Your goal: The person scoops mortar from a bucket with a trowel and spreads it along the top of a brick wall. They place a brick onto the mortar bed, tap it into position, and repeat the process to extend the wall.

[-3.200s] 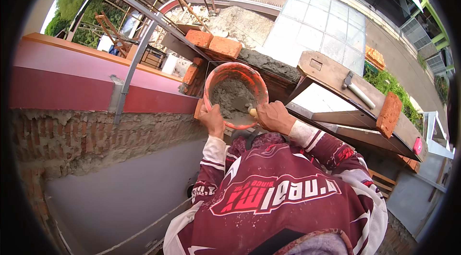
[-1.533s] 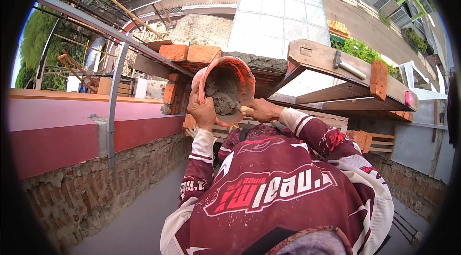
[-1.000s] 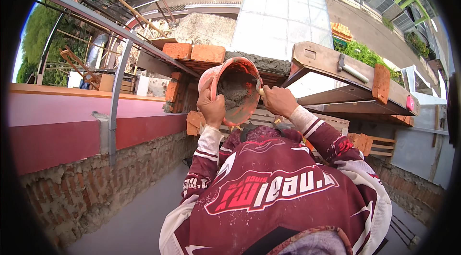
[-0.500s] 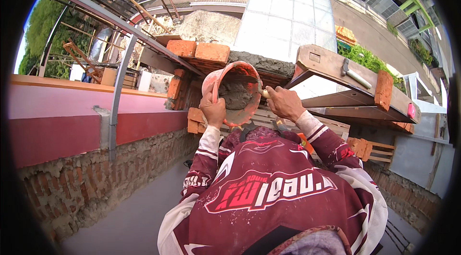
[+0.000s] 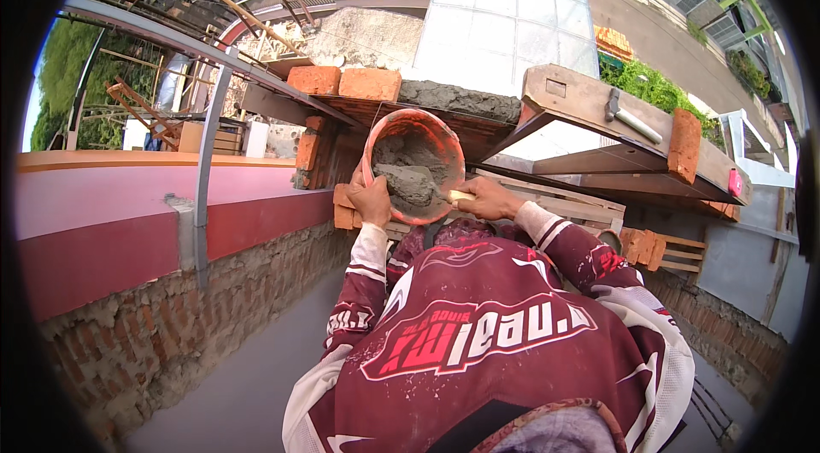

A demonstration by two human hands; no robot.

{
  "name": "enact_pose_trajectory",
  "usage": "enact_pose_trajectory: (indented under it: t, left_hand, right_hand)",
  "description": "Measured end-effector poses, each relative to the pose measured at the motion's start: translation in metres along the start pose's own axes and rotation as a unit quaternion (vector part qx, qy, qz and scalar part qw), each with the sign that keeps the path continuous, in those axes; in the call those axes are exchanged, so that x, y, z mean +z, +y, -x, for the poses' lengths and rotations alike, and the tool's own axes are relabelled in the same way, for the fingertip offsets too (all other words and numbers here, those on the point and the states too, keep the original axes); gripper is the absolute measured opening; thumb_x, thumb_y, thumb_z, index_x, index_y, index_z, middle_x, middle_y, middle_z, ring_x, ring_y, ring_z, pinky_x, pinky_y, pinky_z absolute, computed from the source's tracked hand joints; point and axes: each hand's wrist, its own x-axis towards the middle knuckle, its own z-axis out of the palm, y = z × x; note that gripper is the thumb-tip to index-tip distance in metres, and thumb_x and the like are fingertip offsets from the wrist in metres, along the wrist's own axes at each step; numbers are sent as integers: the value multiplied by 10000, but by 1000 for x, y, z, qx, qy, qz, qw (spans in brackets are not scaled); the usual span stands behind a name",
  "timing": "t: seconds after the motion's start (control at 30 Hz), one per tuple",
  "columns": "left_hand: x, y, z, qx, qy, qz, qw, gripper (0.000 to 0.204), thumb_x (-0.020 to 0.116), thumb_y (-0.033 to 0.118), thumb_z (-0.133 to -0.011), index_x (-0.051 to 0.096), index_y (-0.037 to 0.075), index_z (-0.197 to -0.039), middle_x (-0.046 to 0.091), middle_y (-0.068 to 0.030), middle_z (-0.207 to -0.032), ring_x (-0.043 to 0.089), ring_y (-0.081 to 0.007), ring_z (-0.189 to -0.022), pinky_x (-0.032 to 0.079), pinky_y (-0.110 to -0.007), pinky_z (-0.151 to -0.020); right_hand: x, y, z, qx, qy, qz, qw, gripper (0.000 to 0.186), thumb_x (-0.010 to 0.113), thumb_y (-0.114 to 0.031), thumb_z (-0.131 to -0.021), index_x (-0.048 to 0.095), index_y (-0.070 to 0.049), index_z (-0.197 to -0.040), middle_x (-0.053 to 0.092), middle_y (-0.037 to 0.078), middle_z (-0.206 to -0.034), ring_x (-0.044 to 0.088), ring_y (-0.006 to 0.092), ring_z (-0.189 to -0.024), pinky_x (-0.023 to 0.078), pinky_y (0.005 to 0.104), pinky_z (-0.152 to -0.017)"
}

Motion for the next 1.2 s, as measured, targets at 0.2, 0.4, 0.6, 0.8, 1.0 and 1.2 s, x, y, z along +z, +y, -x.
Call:
enact_pose_trajectory:
  t: [0.2, 0.4, 0.6, 0.8, 1.0, 1.2]
  left_hand:
    - [11, 0, 9, 67, -19, 2, 998, 434, 535, -128, -739, 690, -61, -1139, 682, -74, -1241, 639, -88, -894, 472, -212, -786]
    - [23, 13, 0, 94, -14, -67, 993, 56, 556, -90, -717, 556, -55, -761, 712, -107, -1192, 653, -141, -934, 486, -273, -804]
    - [17, -14, -7, -4, 17, -49, 999, 56, 566, -71, -750, 588, -30, -783, 676, -37, -887, 584, -102, -704, 466, -272, -646]
    - [-25, -74, 0, -164, 180, -14, 970, 225, 564, -90, -723, 672, -57, -918, 605, -28, -796, 518, -81, -624, 436, -270, -572]
    - [-70, -79, 32, -182, 264, -22, 947, 203, 546, -94, -722, 629, -52, -903, 618, -39, -848, 577, -120, -665, 474, -298, -623]
    - [-124, -74, 55, -198, 296, -63, 932, 203, 553, -68, -693, 631, -78, -880, 675, -102, -889, 656, -181, -757, 531, -330, -710]
  right_hand:
    - [-27, -6, 4, -46, 86, 388, 916, 337, 608, -299, -926, 580, -89, -1188, 675, 167, -893, 704, 344, -751, 552, 467, -622]
    - [-14, 5, -12, 37, 25, 291, 956, 446, 457, -416, -1004, 688, -35, -968, 681, 249, -757, 669, 431, -729, 529, 517, -656]
    - [7, 17, -23, 127, -112, -170, 971, 298, 599, -308, -977, 703, -36, -913, 616, 32, -689, 570, 120, -534, 451, 298, -472]
    - [-41, 37, -15, 170, -35, -223, 959, 310, 617, -310, -973, 654, -63, -791, 590, -4, -658, 519, 69, -482, 382, 251, -411]
    - [-102, 78, -38, 116, 173, 70, 976, 433, 590, -402, -930, 715, 12, -937, 698, 176, -783, 688, 273, -672, 541, 422, -637]
    - [-111, 109, -77, 165, 270, 425, 848, 291, 528, -261, -935, 682, -44, -1053, 716, 210, -926, 716, 340, -873, 556, 457, -766]
